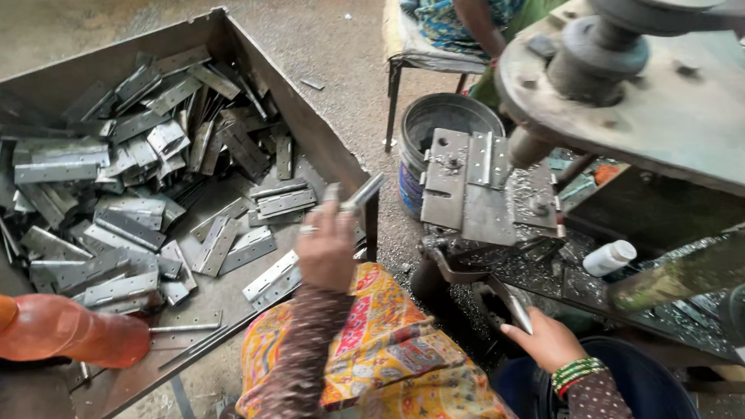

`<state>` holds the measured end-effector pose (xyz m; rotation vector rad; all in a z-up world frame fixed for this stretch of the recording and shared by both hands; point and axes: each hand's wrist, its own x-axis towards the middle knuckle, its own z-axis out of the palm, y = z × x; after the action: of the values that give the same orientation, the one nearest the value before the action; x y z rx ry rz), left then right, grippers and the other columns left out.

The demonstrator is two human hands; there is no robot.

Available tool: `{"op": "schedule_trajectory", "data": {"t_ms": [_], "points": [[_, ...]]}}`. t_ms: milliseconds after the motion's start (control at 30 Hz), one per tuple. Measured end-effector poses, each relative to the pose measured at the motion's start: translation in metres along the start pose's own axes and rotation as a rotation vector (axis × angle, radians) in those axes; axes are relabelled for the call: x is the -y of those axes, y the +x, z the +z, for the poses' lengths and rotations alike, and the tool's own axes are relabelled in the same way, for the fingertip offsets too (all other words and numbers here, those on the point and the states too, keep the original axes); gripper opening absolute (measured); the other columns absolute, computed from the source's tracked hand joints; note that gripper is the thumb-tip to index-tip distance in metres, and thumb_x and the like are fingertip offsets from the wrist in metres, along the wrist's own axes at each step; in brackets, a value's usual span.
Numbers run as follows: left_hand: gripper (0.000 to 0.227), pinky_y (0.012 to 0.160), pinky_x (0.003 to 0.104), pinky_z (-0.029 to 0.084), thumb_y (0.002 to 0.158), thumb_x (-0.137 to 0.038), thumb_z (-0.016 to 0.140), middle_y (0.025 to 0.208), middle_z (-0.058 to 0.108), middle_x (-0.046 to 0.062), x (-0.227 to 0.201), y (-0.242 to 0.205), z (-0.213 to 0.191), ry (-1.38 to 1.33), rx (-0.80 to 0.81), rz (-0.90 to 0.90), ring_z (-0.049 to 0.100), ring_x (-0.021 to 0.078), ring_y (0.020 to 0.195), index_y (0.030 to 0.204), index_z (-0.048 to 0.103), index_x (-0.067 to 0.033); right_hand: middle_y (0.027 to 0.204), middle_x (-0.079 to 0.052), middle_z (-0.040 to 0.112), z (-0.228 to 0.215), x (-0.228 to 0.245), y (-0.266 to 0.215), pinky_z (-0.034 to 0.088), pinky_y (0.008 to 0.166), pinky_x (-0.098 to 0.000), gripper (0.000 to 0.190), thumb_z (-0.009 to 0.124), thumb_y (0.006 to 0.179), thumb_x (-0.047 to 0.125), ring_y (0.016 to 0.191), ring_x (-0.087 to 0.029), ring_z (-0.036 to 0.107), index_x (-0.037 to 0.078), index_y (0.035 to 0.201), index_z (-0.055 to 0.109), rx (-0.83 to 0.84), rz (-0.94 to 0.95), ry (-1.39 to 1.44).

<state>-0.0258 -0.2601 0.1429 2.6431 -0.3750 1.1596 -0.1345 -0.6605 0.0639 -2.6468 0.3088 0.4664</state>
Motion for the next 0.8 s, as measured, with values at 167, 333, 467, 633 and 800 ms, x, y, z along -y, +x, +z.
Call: {"op": "schedule_trajectory", "data": {"t_ms": [167,333,467,633,800], "points": [[0.047,0.098,0.047,0.046,0.083,-0.032,0.056,0.146,0.047,0.02,-0.142,0.022,0.052,0.07,0.267,0.203,0.054,0.0322,0.122,0.123,0.065,-0.0088,0.096,-0.022,0.074,0.011,-0.003,-0.001,0.055,0.083,-0.0477,0.063,0.063,0.087,0.059,0.093,-0.041,0.072,0.001,0.112,0.06,0.004,0.012,-0.076],[0.042,0.109,0.049,0.033,0.101,-0.022,0.046,0.161,0.039,0.022,-0.193,0.013,0.067,-0.191,0.639,0.138,0.044,0.0311,0.135,0.135,0.061,-0.0024,0.104,-0.024,0.072,0.006,0.009,-0.001,0.057,0.089,-0.0435,0.085,0.067,0.082,0.06,0.1,-0.038,0.072,0.004,0.141,0.044,0.018,0.018,-0.058],[0.047,0.115,0.06,0.021,0.089,-0.027,0.051,0.155,0.04,0.017,-0.197,0.011,0.053,-0.071,0.641,0.074,0.036,0.0325,0.143,0.128,0.062,-0.0037,0.106,-0.023,0.071,0.003,0.017,-0.002,0.056,0.09,-0.0426,0.089,0.071,0.079,0.057,0.102,-0.037,0.071,0.002,0.142,0.04,0.048,0.004,-0.06],[0.05,0.117,0.063,0.021,0.093,-0.038,0.053,0.152,0.043,0.014,-0.195,0.033,0.054,-0.233,0.737,-0.018,0.038,0.0322,0.141,0.129,0.062,-0.0038,0.102,-0.022,0.072,0.006,0.008,0.002,0.056,0.088,-0.0435,0.076,0.071,0.081,0.055,0.099,-0.038,0.071,0.002,0.132,0.05,0.016,-0.02,-0.046],[0.046,0.114,0.062,0.026,0.093,-0.035,0.053,0.151,0.044,0.013,-0.189,0.052,0.068,-0.244,0.746,-0.038,0.039,0.0315,0.14,0.126,0.063,-0.0048,0.094,-0.021,0.073,0.03,-0.011,0.009,0.056,0.082,-0.0464,0.059,0.07,0.082,0.054,0.093,-0.039,0.071,0.002,0.109,0.059,-0.046,-0.031,-0.074]]}}
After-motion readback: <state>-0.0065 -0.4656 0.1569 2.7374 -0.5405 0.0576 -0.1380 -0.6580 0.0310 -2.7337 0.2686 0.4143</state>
